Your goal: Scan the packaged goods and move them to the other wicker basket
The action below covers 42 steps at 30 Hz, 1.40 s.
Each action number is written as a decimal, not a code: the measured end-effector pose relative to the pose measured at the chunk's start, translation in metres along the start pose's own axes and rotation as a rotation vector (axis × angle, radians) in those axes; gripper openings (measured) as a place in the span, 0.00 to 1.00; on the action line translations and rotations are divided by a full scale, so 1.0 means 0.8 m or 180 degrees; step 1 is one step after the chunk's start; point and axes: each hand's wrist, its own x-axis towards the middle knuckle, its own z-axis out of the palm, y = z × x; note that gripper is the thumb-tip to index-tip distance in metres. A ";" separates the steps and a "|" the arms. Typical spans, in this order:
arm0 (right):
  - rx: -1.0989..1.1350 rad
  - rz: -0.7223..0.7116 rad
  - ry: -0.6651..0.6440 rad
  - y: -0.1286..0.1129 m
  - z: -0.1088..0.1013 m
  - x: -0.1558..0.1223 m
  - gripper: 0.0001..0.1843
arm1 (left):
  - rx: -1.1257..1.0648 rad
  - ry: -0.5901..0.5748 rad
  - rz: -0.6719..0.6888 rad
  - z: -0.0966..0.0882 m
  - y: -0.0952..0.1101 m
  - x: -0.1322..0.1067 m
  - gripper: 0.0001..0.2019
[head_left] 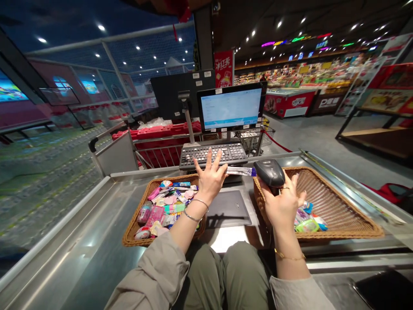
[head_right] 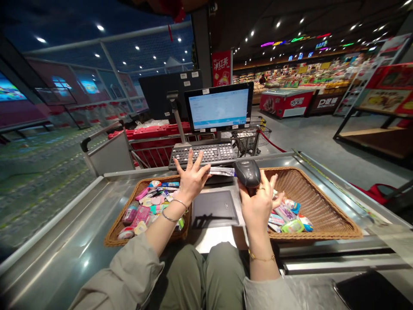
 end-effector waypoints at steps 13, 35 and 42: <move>0.0004 0.0244 0.0233 0.025 -0.021 0.009 0.36 | -0.0178 -0.0208 0.0313 0.013 0.035 0.025 0.11; -0.0204 0.0621 0.0996 0.061 -0.055 0.020 0.38 | -0.0432 -0.0411 0.1133 0.055 0.128 0.078 0.22; -0.0330 0.0541 0.0966 0.067 -0.057 0.024 0.43 | -0.0558 -0.0541 0.0814 0.026 0.105 0.061 0.25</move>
